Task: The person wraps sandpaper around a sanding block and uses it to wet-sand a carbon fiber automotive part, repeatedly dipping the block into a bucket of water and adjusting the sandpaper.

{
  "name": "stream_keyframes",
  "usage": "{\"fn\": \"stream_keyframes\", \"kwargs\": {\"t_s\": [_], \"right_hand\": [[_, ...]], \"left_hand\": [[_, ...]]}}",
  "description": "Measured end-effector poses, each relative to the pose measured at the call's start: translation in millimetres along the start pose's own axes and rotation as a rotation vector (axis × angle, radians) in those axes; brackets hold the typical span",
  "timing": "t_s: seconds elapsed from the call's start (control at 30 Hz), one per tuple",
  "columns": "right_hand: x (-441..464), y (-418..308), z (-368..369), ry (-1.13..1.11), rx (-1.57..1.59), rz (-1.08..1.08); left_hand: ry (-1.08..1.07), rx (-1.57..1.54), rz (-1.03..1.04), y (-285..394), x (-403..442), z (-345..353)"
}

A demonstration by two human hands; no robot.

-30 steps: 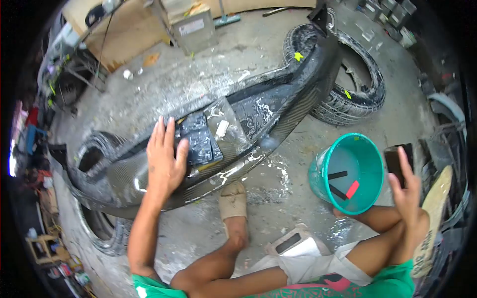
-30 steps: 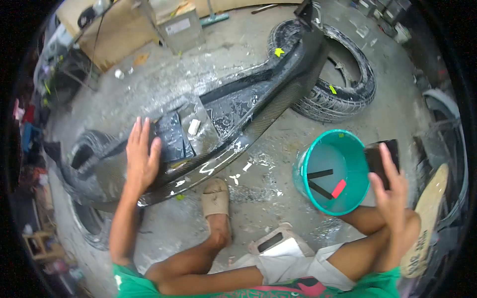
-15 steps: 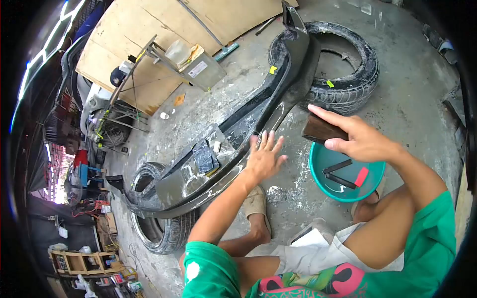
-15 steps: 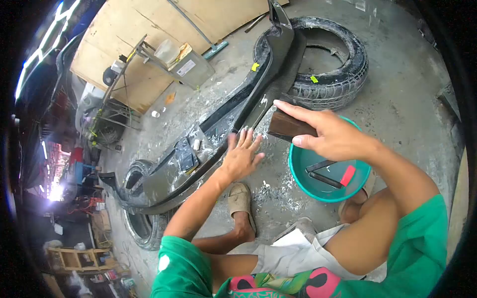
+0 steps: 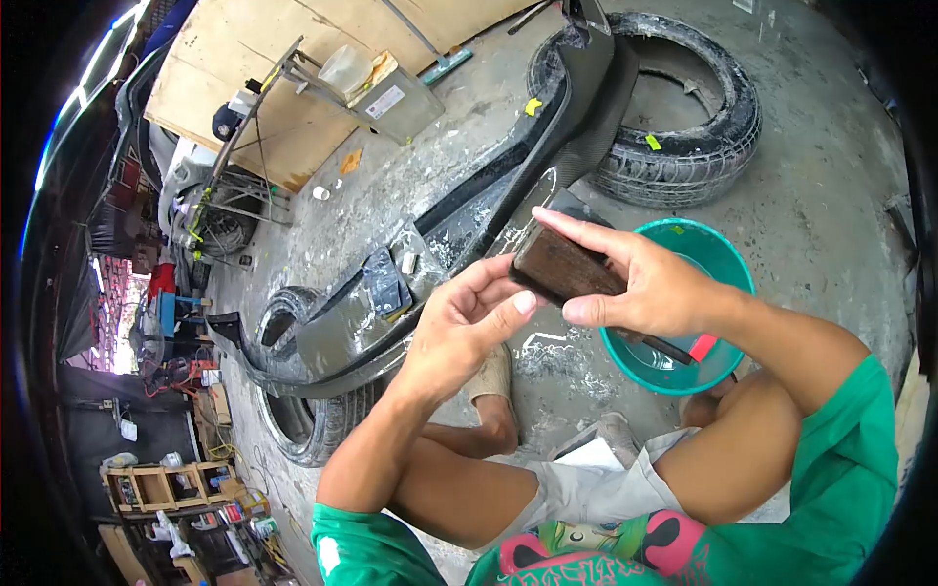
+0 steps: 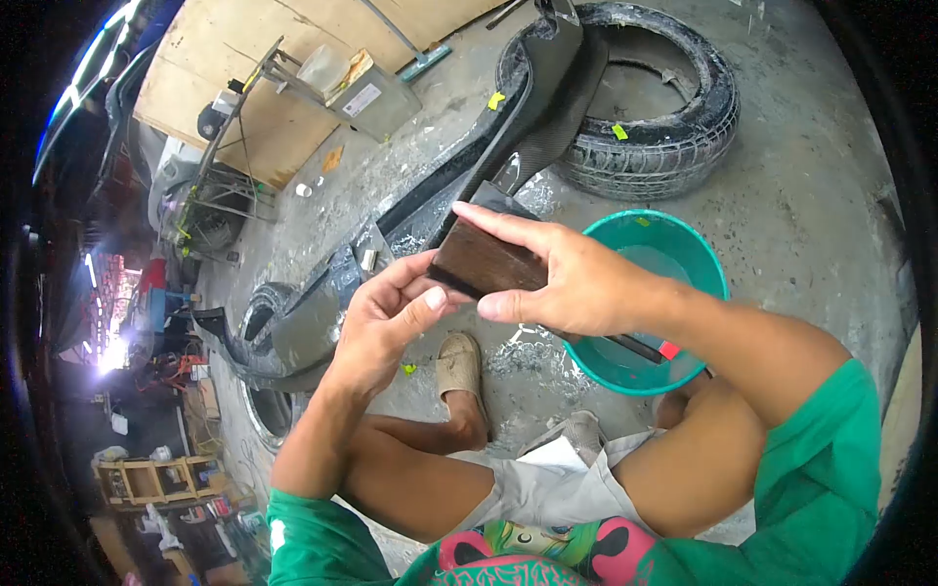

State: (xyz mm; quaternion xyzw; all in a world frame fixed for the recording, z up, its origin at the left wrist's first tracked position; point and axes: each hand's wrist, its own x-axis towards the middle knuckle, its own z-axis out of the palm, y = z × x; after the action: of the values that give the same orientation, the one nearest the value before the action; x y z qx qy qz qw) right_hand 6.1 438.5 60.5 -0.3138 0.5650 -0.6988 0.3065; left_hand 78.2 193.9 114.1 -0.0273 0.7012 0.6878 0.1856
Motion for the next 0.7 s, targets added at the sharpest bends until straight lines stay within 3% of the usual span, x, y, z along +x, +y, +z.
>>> {"fn": "stream_keyframes", "kwargs": {"t_s": [0.13,0.2,0.27,0.33,0.4,0.5,0.7], "right_hand": [[-5,-10,10,-0.018,-0.128,0.076],[-6,-1,10,0.048,-0.124,-0.041],[-8,-4,9,0.119,0.095,0.034],[-9,-14,0,0.205,-0.099,-0.028],[-9,-20,-6,0.352,0.112,0.048],[-17,-45,-13,0.487,0.114,0.235],[-27,-33,-26,0.458,0.256,0.385]], "left_hand": [[0.063,-0.014,-0.065,-12,1,5],[0.039,-0.028,-0.029,-17,8,4],[0.023,-0.097,0.033,-11,12,0],[0.070,-0.057,0.089,-12,15,-10],[0.127,-0.051,0.089,-9,16,-19],[0.166,-0.117,0.113,-5,13,-27],[0.245,-0.142,0.168,-6,7,-41]]}}
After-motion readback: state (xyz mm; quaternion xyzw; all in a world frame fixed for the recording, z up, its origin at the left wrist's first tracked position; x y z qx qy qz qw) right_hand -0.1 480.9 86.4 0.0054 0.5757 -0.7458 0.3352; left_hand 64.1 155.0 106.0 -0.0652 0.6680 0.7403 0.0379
